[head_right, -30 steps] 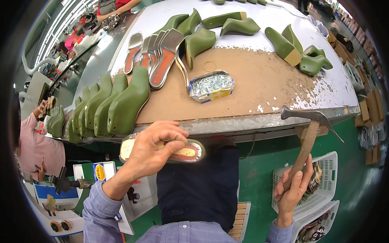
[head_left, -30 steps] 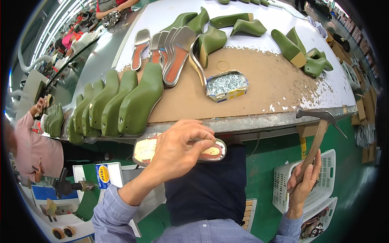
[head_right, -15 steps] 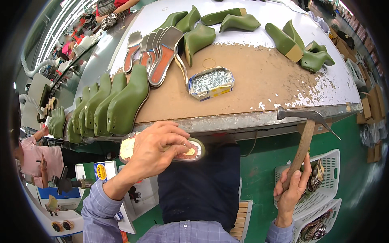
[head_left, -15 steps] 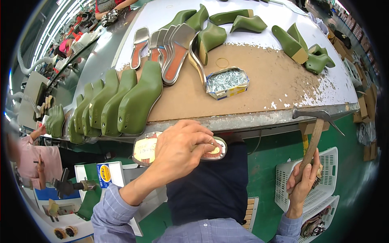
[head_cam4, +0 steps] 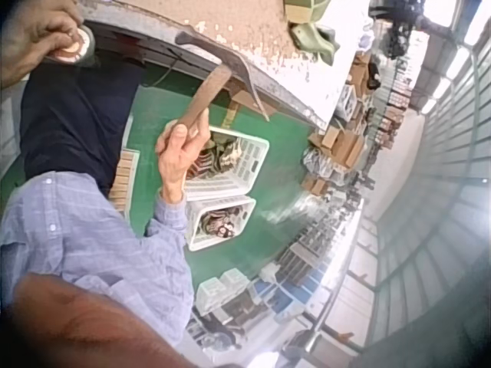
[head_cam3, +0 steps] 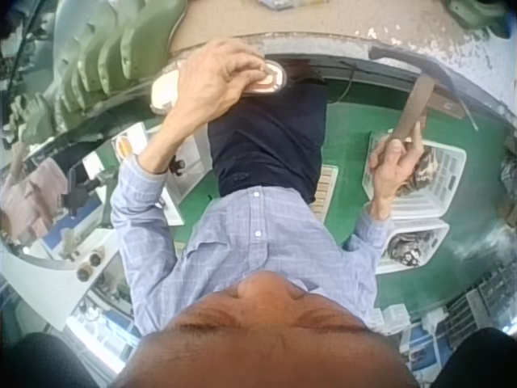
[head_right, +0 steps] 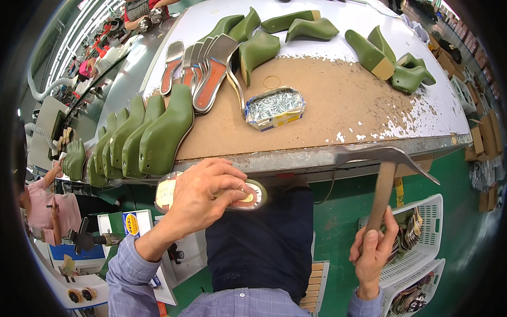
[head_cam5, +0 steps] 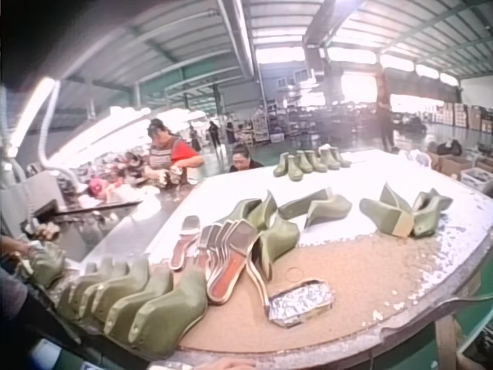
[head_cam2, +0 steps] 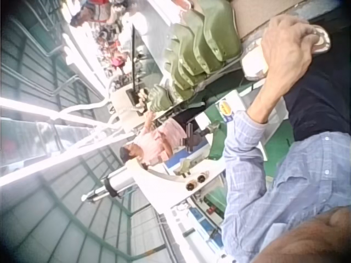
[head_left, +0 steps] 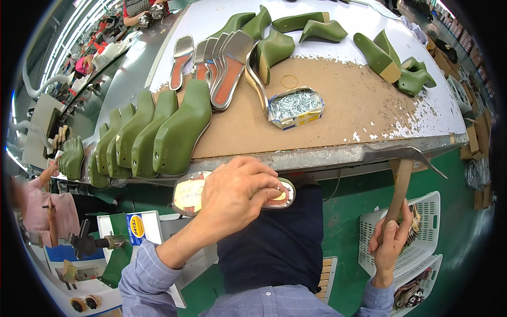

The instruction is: The person assembles green rubber shoes by attaching soles to the uppers. They pick up a shoe upper and a sole, align them, and use a hammer to drive nails into the sole to secure it. The person repeats this process for multiple shoes, placing the finished products on a nearby table.

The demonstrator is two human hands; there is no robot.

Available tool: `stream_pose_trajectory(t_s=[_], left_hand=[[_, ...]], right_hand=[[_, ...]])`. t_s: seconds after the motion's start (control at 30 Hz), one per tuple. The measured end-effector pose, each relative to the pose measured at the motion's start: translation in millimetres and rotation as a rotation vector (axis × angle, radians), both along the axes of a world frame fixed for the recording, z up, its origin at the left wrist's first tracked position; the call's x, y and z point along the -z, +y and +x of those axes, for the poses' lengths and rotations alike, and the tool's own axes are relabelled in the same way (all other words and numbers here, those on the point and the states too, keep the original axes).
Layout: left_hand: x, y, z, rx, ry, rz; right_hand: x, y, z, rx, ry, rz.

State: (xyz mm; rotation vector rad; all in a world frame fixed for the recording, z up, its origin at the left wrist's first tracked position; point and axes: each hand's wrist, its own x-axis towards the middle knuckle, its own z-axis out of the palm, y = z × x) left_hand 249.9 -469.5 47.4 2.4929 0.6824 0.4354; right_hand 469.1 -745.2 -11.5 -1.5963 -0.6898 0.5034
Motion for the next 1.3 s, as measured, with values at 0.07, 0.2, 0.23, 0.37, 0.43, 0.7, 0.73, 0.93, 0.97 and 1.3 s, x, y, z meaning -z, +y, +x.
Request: stream_pose_trajectory(t_s=[0.07, 0.2, 0.23, 0.37, 0.43, 0.7, 0.73, 0.93, 0.97, 1.3], left_hand=[[0.6, 0.3, -0.2, 0.009, -0.019, 0.009], [2.8, -0.4, -1.3, 0.010, -0.059, 0.033], [3.5, -0.2, -1.6, 0.011, -0.070, 0.045], [3.4, 1.6, -3.0, 0.041, -0.071, 0.060], [3.9, 0.3, -3.7, 0.034, -0.070, 0.061], [-1.0, 0.5, -3.0, 0.050, -0.017, 0.059], [-2.2, 0.2, -2.7, 0.048, -0.006, 0.060], [-7.7, 0.0, -6.0, 0.050, 0.088, -0.078], [-8.1, 0.8, -10.2, 0.065, 0.112, 0.064], [-14.2, 1.7, -21.3, 0.089, 0.335, 0.243]], right_hand=[[-3.1, 0.1, -1.6, -0.121, -0.106, 0.045], [-17.0, 6.8, -1.3, -0.329, -0.338, 0.033], [-19.8, 7.3, -1.3, -0.366, -0.385, 0.029], [-43.7, 16.2, 1.0, -0.452, -0.477, 0.018], [-58.1, 18.2, 2.6, -0.471, -0.493, 0.028], [-89.7, 28.7, -9.7, -0.499, -0.513, 0.084], [-94.7, 39.3, -9.6, -0.554, -0.617, -0.037], [-82.4, 43.3, -11.7, -0.434, -0.642, 0.020], [-76.4, 38.1, -10.2, -0.411, -0.603, 0.059], [-42.5, -0.5, -11.3, -0.194, -0.211, 0.016]])
